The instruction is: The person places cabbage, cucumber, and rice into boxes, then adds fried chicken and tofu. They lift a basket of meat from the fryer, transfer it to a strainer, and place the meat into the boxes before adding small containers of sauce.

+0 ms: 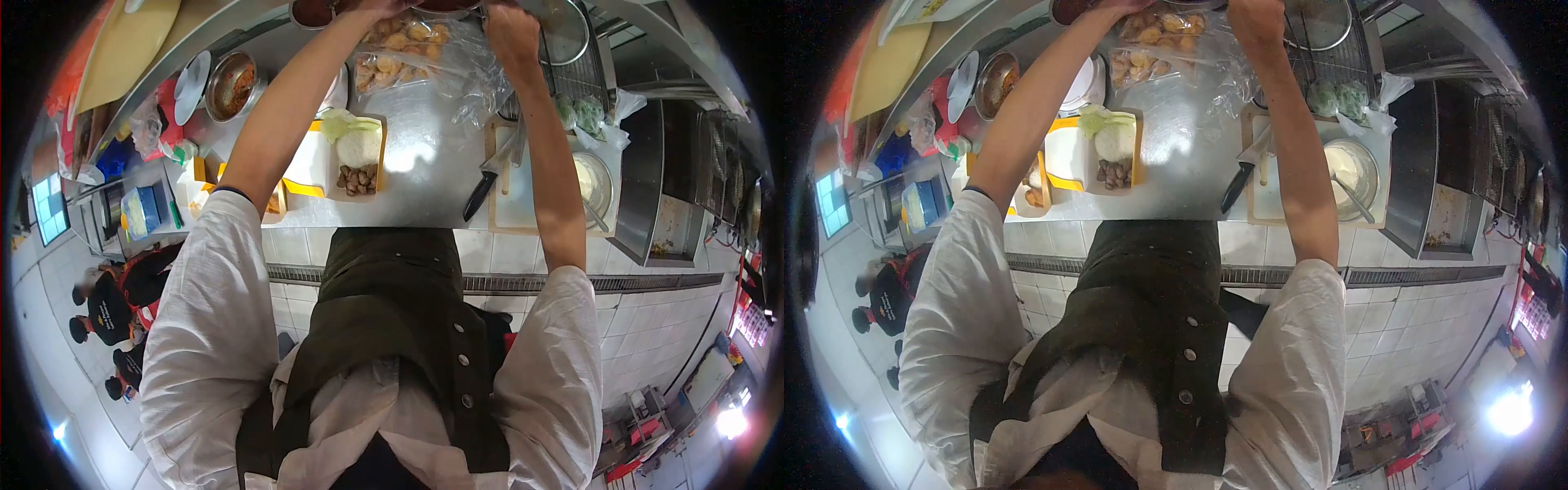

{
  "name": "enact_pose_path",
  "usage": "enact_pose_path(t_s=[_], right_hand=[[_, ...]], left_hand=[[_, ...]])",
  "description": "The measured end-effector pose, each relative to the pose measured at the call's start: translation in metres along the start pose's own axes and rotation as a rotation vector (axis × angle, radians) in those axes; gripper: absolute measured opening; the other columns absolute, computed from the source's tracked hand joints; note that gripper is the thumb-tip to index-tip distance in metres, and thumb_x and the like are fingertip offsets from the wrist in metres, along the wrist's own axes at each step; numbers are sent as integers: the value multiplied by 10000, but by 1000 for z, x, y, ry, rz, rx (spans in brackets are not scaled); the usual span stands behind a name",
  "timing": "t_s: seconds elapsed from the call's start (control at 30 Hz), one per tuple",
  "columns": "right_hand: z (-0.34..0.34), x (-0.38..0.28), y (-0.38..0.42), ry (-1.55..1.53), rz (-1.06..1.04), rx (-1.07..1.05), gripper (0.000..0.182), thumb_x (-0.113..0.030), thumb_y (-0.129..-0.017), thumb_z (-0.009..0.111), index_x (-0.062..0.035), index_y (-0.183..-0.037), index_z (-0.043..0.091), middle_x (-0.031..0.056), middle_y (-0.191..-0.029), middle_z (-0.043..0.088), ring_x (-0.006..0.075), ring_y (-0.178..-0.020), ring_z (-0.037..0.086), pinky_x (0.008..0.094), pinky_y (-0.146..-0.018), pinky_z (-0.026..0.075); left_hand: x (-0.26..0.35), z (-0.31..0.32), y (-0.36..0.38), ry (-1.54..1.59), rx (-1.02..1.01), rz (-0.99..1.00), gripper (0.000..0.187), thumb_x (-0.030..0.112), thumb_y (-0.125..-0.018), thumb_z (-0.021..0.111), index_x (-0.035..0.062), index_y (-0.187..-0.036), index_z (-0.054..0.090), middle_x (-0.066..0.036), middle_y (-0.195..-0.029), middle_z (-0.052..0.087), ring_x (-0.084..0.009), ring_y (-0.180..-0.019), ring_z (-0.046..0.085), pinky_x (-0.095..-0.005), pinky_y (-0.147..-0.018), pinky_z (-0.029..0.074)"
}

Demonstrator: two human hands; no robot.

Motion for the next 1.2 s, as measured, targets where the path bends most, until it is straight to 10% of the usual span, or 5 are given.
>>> enact_pose_path(t_s=[0.2,0.5,0.87,1.2], right_hand=[[-23,-1,-21,-254,136,154,215,-206,-880,540,-66,-974,673,155,-796,635,335,-693,629,448,-641,510],[96,15,-34,-444,504,-277,226,-238,-879,572,-56,-979,664,160,-777,652,274,-609,608,391,-521,444],[134,47,16,-1303,1123,-314,259,-276,-879,611,-45,-986,652,166,-753,673,198,-506,583,322,-374,364],[65,3,-29,-375,475,-225,406,-412,-876,605,-21,-964,671,218,-959,680,360,-804,642,461,-673,501]], left_hand=[[-16,-21,-11,190,-20,-29,207,332,-958,591,133,-1007,623,-29,-899,664,-130,-841,627,-266,-649,504],[-56,-79,-37,511,-143,-70,210,342,-958,611,164,-1069,629,-22,-949,680,-142,-929,633,-290,-697,518],[2,-57,11,322,7,-84,276,354,-980,539,104,-901,625,-35,-729,677,-122,-575,637,-208,-405,454],[13,-40,29,117,-31,-101,130,126,-924,532,112,-860,644,-14,-713,657,-95,-579,572,-216,-438,401]])
Point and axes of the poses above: each hand's wrist, its own y-axis away from the middle knuckle, its own z-axis out of the palm, x = y × z, the point moved 10 cm from there along -y, towards the middle knuckle
